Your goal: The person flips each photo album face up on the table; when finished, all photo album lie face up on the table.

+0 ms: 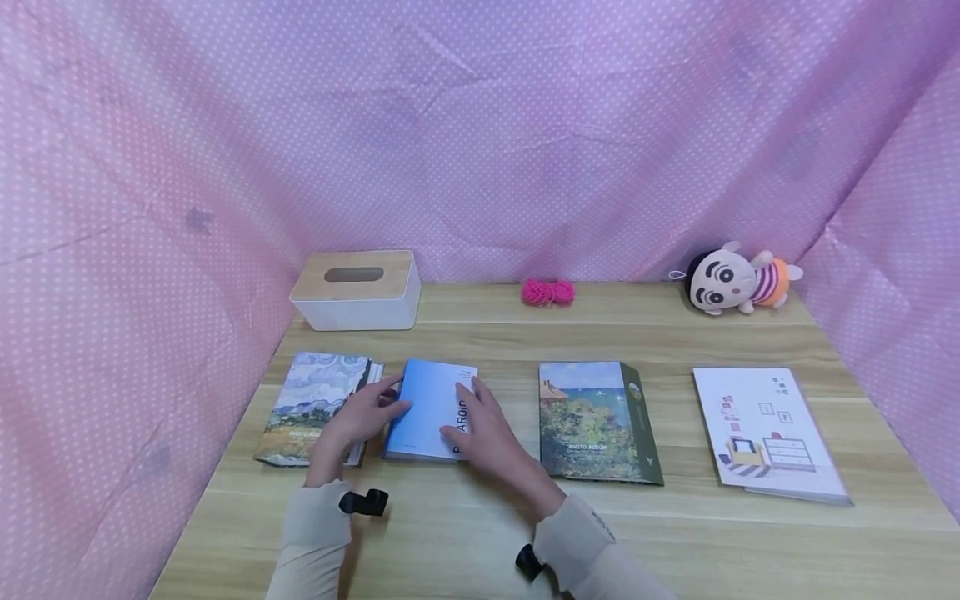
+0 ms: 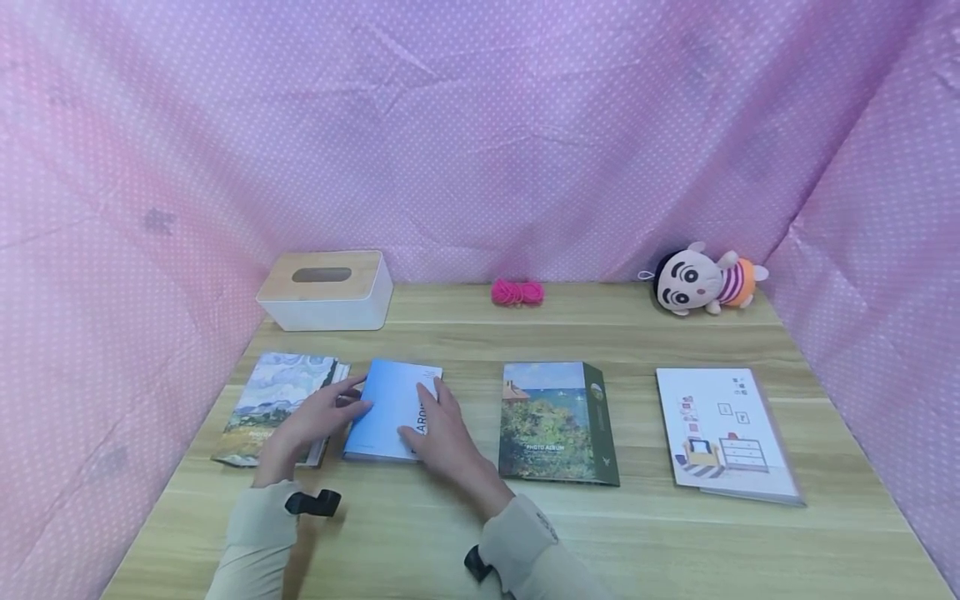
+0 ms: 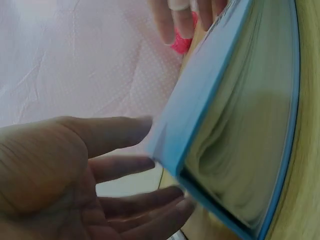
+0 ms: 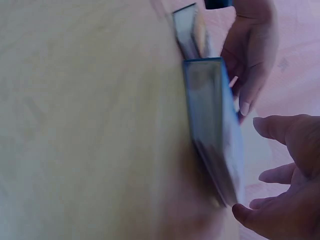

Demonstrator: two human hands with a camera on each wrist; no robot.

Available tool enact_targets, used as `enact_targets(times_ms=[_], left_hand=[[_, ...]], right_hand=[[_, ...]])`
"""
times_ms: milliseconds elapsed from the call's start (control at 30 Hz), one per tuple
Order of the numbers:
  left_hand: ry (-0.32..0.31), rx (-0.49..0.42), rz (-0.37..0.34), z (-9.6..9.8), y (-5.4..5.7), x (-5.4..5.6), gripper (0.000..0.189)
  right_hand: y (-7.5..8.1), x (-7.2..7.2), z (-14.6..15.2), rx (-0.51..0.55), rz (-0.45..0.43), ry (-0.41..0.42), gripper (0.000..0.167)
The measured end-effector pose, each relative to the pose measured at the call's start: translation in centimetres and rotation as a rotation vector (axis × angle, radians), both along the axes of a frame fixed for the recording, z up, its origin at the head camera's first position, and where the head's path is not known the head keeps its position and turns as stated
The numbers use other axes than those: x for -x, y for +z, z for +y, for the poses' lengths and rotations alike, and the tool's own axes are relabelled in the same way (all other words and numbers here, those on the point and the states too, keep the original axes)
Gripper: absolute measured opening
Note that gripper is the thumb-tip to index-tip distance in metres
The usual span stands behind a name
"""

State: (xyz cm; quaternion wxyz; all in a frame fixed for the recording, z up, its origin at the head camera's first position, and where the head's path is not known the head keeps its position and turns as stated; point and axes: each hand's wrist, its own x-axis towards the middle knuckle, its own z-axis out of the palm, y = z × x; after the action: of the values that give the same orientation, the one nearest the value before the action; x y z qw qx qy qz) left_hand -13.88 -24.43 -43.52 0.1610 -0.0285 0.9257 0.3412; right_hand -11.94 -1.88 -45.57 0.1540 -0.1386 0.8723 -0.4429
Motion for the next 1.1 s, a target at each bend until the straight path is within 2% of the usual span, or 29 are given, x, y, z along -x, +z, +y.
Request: enact_targets(times_ms=[100, 233, 333, 467, 667, 800, 933, 1100], left_hand=[[0.017, 0.043, 0.083, 0.8, 0.5, 0.2, 0.057], [0.093, 0.065, 0.224, 2.6, 1.1, 0.7, 0.056], [0.135, 0.036, 0.323, 4.1, 1.4, 1.0, 0.054], [0.13, -0.046, 0.395, 6.5, 1.3, 1.0, 0.052], [0.063, -0.156, 0.382, 10.4, 0.5, 0.1, 0.053], [-0.026, -0.227, 0.364, 12.8, -0.2, -0.3, 0.055], [-0.125, -0.216, 0.271, 14.7, -0.8, -0.6, 0.062], [-0.22, -0.22, 0.16, 16.4, -2.2, -1.2, 0.073]], right_hand=[[0.6, 0.3, 1.1, 0.018, 0.057, -0.022, 0.068], [1.2, 0.7, 3.1, 0.01, 0.135, -0.076, 0.066], [1.5, 0.9, 4.8, 0.013, 0.156, -0.123, 0.064], [1.9, 0.9, 7.3, 0.028, 0.184, -0.165, 0.061], [2.1, 0.3, 11.2, 0.0, 0.193, -0.218, 0.062], [2.0, -0.1, 13.8, -0.043, 0.2, -0.255, 0.062], [1.4, -0.4, 16.4, -0.059, 0.207, -0.28, 0.062], [0.5, -0.9, 19.3, -0.1, 0.148, -0.306, 0.067]])
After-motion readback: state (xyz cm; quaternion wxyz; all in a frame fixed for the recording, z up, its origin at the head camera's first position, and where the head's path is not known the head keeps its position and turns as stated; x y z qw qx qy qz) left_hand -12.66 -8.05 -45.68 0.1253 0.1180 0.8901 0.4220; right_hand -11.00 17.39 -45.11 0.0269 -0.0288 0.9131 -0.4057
